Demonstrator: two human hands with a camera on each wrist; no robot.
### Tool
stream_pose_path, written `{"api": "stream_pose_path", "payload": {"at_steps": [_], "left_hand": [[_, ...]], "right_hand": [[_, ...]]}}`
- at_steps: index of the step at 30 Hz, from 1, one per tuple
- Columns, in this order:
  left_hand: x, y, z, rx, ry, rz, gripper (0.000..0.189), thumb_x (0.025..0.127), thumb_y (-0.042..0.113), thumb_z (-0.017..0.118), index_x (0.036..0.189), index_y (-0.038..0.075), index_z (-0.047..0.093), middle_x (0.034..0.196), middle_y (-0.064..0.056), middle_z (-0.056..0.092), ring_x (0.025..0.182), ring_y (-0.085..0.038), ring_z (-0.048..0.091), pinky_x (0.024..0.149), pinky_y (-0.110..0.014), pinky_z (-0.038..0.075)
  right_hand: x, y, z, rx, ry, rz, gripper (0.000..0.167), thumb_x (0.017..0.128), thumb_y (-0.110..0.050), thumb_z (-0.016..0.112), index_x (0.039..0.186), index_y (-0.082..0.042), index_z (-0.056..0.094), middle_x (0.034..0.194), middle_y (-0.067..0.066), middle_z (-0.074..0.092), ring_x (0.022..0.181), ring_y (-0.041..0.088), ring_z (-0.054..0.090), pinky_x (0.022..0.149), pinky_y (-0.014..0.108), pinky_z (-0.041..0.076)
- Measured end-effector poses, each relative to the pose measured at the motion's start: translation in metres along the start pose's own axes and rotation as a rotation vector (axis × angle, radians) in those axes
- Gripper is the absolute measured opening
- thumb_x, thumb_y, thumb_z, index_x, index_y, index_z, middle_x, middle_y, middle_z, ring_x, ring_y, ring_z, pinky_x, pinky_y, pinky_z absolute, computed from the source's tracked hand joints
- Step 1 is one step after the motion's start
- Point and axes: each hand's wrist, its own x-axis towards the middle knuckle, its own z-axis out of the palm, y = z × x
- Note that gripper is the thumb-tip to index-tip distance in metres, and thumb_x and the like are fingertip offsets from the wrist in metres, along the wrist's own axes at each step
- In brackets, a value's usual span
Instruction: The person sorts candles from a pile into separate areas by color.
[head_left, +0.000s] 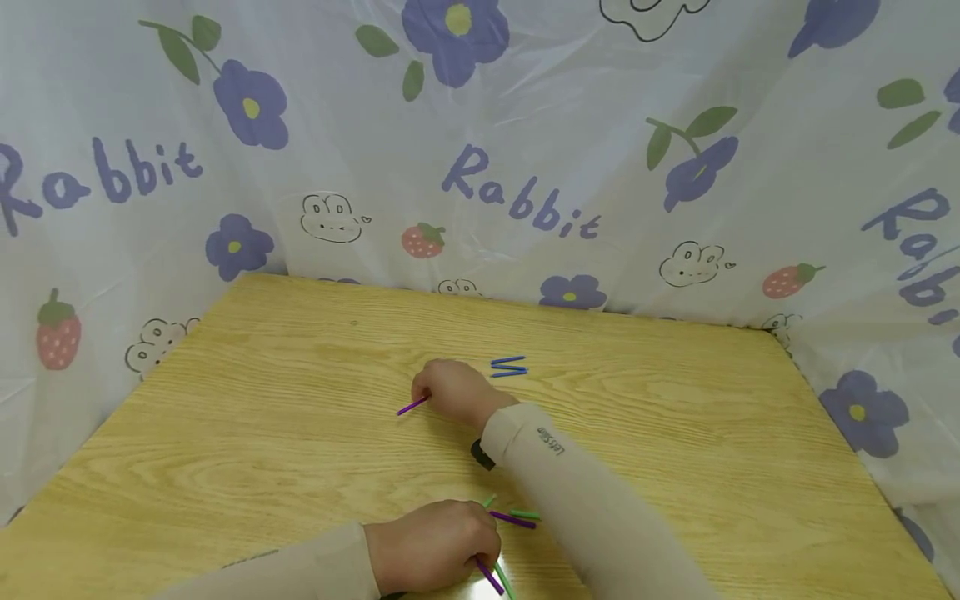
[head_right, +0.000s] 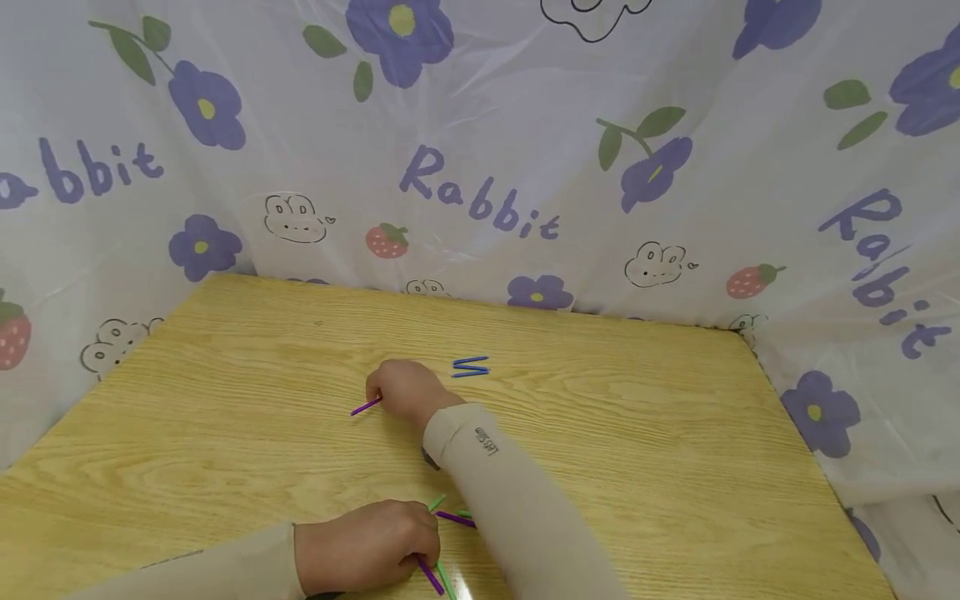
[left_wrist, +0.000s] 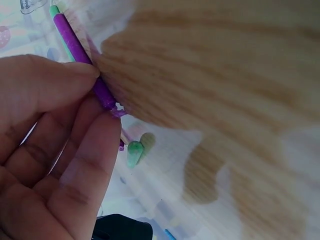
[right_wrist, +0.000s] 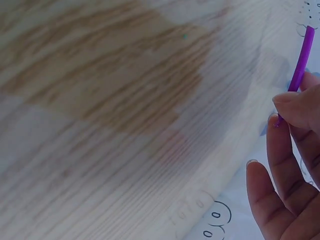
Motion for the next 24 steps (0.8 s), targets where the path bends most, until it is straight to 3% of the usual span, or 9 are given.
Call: {"api": "stream_pose_path", "payload": {"at_steps": [11, 24], "left_hand": [[-0.002, -0.001, 0.002, 0.041, 0.019, 0.006, 0.023, 0.075, 0.000, 0.069, 0.069, 0.021, 0.064, 0.071, 0.016, 0.055, 0.075, 0.005, 0.049, 0.070, -0.005, 0.034], [-0.002, 0.001, 0.000, 0.053, -0.001, -0.014, 0.021, 0.079, 0.004, 0.069, 0.070, 0.022, 0.064, 0.071, 0.018, 0.056, 0.075, 0.004, 0.049, 0.069, -0.006, 0.034]], "right_hand": [[0.007, -0.007, 0.008, -0.019, 0.003, -0.010, 0.019, 0.091, -0.002, 0.060, 0.086, -0.016, 0.072, 0.085, -0.007, 0.058, 0.078, 0.007, 0.049, 0.071, 0.018, 0.042], [0.014, -0.012, 0.016, -0.008, -0.047, -0.034, 0.017, 0.091, -0.008, 0.064, 0.085, -0.019, 0.075, 0.089, -0.008, 0.064, 0.082, 0.005, 0.054, 0.076, 0.016, 0.044]]}}
